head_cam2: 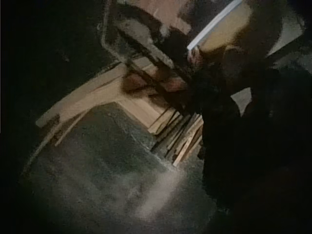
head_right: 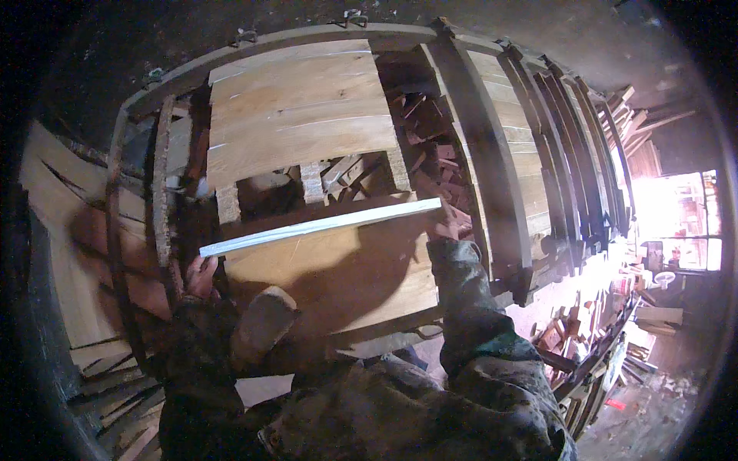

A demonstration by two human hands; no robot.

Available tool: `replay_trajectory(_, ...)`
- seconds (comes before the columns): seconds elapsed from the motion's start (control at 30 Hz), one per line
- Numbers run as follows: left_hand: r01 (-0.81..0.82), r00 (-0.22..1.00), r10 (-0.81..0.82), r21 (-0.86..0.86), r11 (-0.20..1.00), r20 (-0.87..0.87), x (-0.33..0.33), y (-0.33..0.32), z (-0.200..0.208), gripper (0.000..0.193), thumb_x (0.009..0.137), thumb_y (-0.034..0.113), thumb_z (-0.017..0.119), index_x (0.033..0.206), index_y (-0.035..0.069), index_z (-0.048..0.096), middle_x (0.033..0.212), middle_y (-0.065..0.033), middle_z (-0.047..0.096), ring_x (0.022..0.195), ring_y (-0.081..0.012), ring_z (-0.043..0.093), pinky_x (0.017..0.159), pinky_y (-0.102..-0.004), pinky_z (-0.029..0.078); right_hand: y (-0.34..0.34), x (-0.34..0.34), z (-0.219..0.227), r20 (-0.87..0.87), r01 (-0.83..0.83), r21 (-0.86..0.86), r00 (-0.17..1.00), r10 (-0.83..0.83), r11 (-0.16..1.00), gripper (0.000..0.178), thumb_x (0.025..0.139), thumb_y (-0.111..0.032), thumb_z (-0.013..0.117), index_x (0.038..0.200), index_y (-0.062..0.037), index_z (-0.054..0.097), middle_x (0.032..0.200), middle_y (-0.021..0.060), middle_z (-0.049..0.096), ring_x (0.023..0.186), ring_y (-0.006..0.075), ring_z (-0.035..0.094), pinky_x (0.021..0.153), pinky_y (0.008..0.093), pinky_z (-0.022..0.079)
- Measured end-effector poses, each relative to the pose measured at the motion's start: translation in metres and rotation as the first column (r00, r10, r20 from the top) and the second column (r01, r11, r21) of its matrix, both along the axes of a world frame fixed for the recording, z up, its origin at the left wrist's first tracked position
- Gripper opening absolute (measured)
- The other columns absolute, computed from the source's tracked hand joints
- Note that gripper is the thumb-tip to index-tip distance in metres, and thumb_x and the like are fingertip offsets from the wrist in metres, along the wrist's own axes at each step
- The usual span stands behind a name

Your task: The person repeatedly scoops white glue from a small container and spreads it along the edges of wooden planks on a workbench. The person then places additional planks on top of the glued ones, pressing them into place. The process is repeated multiple times throughout the clip.

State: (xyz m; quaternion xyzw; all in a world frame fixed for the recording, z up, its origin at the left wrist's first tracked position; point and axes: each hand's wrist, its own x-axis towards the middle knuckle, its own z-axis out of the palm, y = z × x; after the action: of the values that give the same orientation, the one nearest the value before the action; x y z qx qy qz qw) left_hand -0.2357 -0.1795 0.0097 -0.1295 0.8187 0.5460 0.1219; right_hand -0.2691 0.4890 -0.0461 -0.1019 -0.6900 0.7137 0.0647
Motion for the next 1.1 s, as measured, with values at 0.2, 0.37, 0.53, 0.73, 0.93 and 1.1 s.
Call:
replay_trajectory(0.2,-0.121,0.993,0.121,-0.056,0.991,-0.003,-0.043,0.004,0.006,0.040,0.102,0.032,0.059,0.126,0.002,0.067,0.119,-0.0075,0.071,0.111,-0.0158,0.061,0.098,-0.0348,0.046,-0.034,-0.065,0.007,0.073,0.020,0.116,0.997,-0.029,0.993,0.054,0.073,-0.002,0.082,0.123,-0.0011,0.062,0.113,0.0089,0.070,0.104,0.0195,0.065,0.091,0.0349,0.054)
replay_trajectory(0.37,-0.261,0.964,0.247,0.192,0.946,0.094,-0.103,0.006,-0.017,0.045,0.104,0.036,0.056,0.129,0.001,0.066,0.120,-0.0046,0.070,0.111,-0.0158,0.058,0.098,-0.0348,0.044,-0.049,-0.123,-0.010,0.098,0.076,0.234,0.990,-0.101,0.969,0.063,0.075,-0.014,0.083,0.133,-0.0027,0.060,0.120,0.0155,0.071,0.113,0.0274,0.066,0.094,0.0365,0.054)
replay_trajectory(0.53,-0.095,0.993,0.108,-0.217,0.972,0.051,-0.137,-0.004,-0.059,0.038,0.098,0.031,0.060,0.119,0.001,0.068,0.107,-0.0101,0.072,0.100,-0.0202,0.063,0.090,-0.0368,0.048,-0.058,-0.141,-0.029,0.294,0.011,0.675,0.913,-0.283,0.737,0.072,0.076,-0.034,0.081,0.140,-0.0116,0.057,0.124,0.0205,0.069,0.119,0.0400,0.062,0.099,0.0471,0.051)
replay_trajectory(0.73,-0.068,0.998,0.064,-0.307,0.949,-0.024,-0.140,-0.012,-0.080,0.036,0.092,0.031,0.063,0.115,0.002,0.069,0.109,-0.0178,0.072,0.101,-0.0303,0.066,0.089,-0.0406,0.050,-0.075,-0.142,-0.017,0.368,-0.098,0.779,0.872,-0.323,0.620,0.062,0.077,-0.035,0.074,0.135,-0.0174,0.060,0.115,0.0216,0.067,0.113,0.0468,0.056,0.098,0.0538,0.049)
replay_trajectory(0.93,-0.193,0.977,0.213,-0.336,0.922,0.025,-0.143,0.004,-0.071,0.050,0.089,0.033,0.067,0.127,0.000,0.066,0.120,-0.0194,0.070,0.116,-0.0357,0.063,0.100,-0.0397,0.047,-0.094,-0.149,-0.003,0.243,-0.038,0.881,0.892,-0.381,0.472,0.059,0.069,-0.031,0.079,0.125,-0.0158,0.066,0.106,0.0237,0.060,0.108,0.0445,0.055,0.094,0.0529,0.047)
replay_trajectory(1.1,-0.171,0.984,0.173,-0.486,0.857,-0.041,-0.136,0.015,-0.058,0.064,0.088,0.031,0.070,0.137,-0.008,0.057,0.126,-0.0226,0.067,0.119,-0.0327,0.062,0.104,-0.0382,0.046,-0.094,-0.146,-0.008,0.169,0.060,0.839,0.916,-0.363,0.540,0.059,0.068,-0.031,0.081,0.123,-0.0140,0.068,0.109,0.0228,0.059,0.107,0.0451,0.054,0.095,0.0520,0.046)
